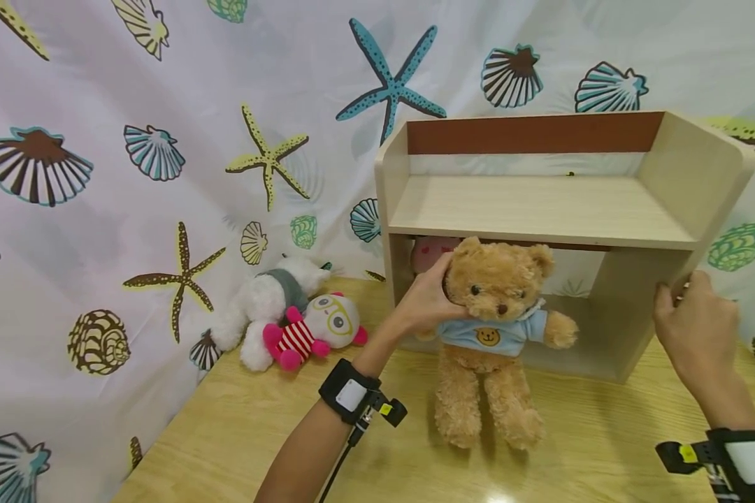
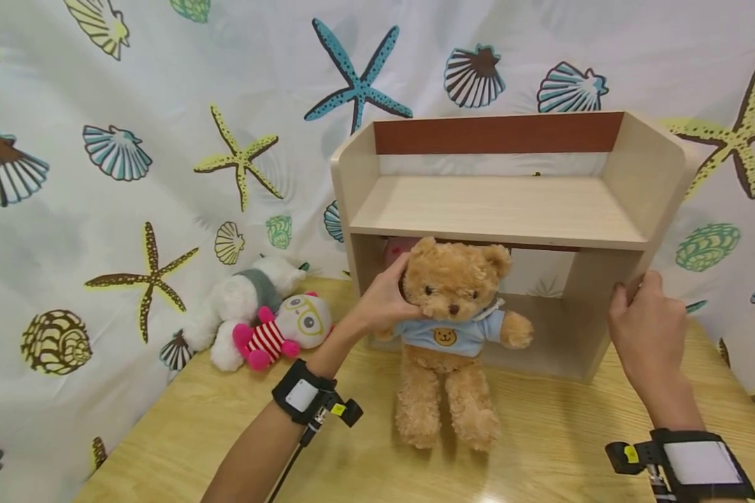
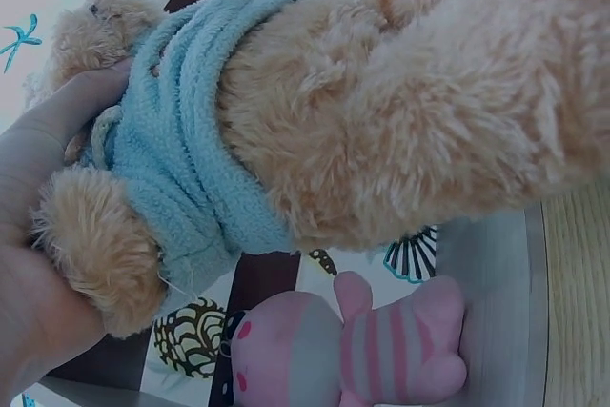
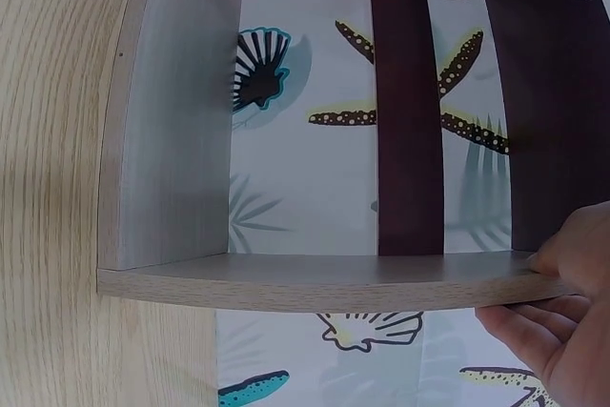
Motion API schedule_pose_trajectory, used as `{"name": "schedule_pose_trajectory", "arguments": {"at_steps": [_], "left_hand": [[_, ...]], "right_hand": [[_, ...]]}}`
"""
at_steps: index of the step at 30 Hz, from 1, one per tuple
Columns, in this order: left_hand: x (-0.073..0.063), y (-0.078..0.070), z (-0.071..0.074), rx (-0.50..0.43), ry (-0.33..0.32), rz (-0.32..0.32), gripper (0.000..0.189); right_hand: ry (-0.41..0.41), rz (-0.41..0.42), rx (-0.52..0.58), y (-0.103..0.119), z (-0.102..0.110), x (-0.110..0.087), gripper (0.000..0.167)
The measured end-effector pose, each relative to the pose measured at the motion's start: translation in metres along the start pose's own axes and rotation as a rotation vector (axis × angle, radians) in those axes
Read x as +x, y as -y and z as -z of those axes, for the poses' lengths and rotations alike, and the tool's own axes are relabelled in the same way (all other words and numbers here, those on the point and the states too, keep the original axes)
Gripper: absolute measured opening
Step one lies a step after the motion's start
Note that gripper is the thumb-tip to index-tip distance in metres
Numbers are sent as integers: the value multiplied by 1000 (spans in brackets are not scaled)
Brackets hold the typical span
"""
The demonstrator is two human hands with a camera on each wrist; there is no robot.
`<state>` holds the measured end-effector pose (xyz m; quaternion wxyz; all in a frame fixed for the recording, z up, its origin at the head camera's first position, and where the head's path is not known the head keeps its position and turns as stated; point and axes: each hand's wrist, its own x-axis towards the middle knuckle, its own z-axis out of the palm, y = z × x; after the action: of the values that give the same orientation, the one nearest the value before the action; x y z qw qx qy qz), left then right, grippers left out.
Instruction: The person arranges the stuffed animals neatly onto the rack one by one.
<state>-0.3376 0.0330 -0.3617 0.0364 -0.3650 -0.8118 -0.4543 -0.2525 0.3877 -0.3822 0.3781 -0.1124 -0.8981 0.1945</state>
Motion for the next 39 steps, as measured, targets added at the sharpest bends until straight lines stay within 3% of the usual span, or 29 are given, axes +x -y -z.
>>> {"name": "schedule_pose_trajectory", "arguments": {"at_steps": [12,39], "left_hand": [[10,-4,-13,-13,22,-38,88],[27,-8,-36,-73,21,-58,87]], "right_hand": [[-38,45,56,-3,4,1,25],[-3,9,45,-3,3,1,24]]}}
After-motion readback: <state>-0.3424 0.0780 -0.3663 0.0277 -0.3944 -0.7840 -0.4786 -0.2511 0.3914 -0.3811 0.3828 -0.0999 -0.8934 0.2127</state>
